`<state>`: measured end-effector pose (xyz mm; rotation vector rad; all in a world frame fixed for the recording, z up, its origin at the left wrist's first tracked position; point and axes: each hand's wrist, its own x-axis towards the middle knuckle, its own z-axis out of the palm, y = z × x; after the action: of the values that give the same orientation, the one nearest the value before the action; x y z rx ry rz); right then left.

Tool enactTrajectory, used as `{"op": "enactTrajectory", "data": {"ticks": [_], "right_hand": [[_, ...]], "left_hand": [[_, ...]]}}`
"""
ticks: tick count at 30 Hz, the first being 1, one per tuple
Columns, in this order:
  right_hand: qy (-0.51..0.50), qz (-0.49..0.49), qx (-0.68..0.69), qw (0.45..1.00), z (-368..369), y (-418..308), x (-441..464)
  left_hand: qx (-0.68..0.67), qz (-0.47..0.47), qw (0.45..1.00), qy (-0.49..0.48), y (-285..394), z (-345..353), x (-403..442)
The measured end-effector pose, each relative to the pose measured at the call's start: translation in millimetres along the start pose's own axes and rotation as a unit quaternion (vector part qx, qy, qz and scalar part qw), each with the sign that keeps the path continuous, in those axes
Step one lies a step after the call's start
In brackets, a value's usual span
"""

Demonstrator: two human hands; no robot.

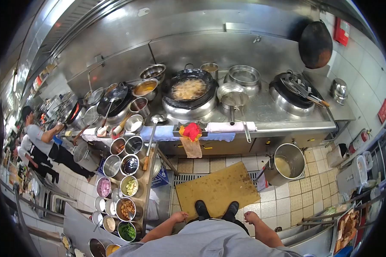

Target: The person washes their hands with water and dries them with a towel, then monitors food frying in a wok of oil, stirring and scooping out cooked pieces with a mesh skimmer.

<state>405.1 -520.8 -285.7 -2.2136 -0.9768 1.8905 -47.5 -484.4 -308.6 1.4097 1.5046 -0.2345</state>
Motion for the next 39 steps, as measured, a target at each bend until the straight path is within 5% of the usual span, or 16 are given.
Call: {"op": "enactTrajectory", "data": {"ticks": [19, 36, 39], "right_hand": [[-0.012, -0.018, -0.016, 1.000, -5.9, -5.2, 12.2], [-0.039, -0.010, -0.010, 0.999, -6.1, 4.9, 9.5], [-0.064, -0.078, -0.104, 0.989, -8.7, 20.1, 27.5]], "left_hand": [[0.131, 0.017, 0.991, 0.033, 2.7, 15.1, -0.5], [0.070, 0.007, 0.997, 0.030, 14.8, 7.5, -1.7], [0.073, 0.008, 0.997, 0.034, 19.6, 5.1, -9.0]]}}
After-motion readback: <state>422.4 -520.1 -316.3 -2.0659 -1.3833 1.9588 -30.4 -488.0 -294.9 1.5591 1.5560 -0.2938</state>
